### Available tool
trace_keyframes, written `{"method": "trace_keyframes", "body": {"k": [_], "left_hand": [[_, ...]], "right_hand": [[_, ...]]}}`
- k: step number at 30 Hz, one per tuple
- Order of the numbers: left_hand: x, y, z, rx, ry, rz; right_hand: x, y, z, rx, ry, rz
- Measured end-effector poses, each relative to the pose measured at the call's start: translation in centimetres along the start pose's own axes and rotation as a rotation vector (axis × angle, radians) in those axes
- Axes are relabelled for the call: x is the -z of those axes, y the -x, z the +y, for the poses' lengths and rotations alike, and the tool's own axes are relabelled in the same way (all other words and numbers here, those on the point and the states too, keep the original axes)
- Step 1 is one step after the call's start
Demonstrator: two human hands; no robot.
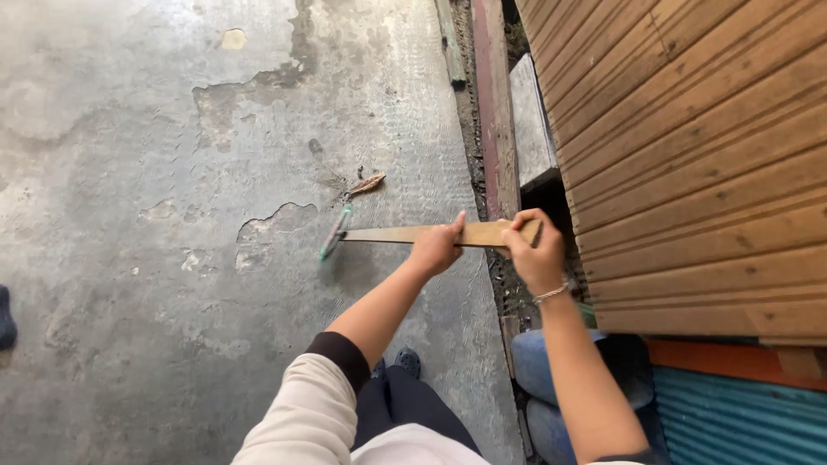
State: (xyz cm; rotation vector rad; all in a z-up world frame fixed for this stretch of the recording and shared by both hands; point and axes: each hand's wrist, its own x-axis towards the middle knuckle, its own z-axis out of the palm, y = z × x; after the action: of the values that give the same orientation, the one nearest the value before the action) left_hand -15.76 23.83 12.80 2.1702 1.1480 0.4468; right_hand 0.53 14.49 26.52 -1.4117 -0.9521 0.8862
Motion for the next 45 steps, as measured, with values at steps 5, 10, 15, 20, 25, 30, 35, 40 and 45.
{"method": "trace_keyframes", "body": {"k": [5, 10, 15, 20, 25, 30, 35, 40, 45], "left_hand": [[0.2, 1.9, -10.0, 0.178, -0.15, 0.027], [-1.1, 3.0, -18.5, 0.305, -0.299, 0.041], [0.5, 1.4, -16.6, 0.29, -0.235, -0.024], [1.0, -2.7, -12.6, 0.106, -0.066, 0.013], [6.4, -4.1, -7.9, 0.007, -0.05, -0.046], [12.7, -4.3, -7.7, -0.019, -0.002, -0.083], [16.9, -4.0, -10.1, -0.125, -0.065, -0.005], [18.0, -3.2, -22.0, -0.106, -0.135, 0.002], [12.2, -1.9, -36.0, 0.005, -0.207, -0.043]], "right_hand": [[-7.8, -0.8, 8.2, -0.146, -0.171, -0.101], [-14.1, -0.3, 18.1, 0.011, -0.21, -0.152], [-13.5, -1.4, 15.9, 0.075, 0.071, -0.001], [-9.6, -4.6, 9.8, 0.149, 0.294, 0.08], [-11.6, -4.7, -0.4, 0.194, 0.52, 0.165], [-16.5, -5.4, -7.6, 0.233, 0.638, 0.105], [-18.8, -6.0, -8.5, -0.053, 0.221, 0.083], [-25.7, -6.8, 4.0, 0.026, -0.015, 0.019], [-34.1, -4.6, 14.5, -0.203, -0.3, 0.133]]}}
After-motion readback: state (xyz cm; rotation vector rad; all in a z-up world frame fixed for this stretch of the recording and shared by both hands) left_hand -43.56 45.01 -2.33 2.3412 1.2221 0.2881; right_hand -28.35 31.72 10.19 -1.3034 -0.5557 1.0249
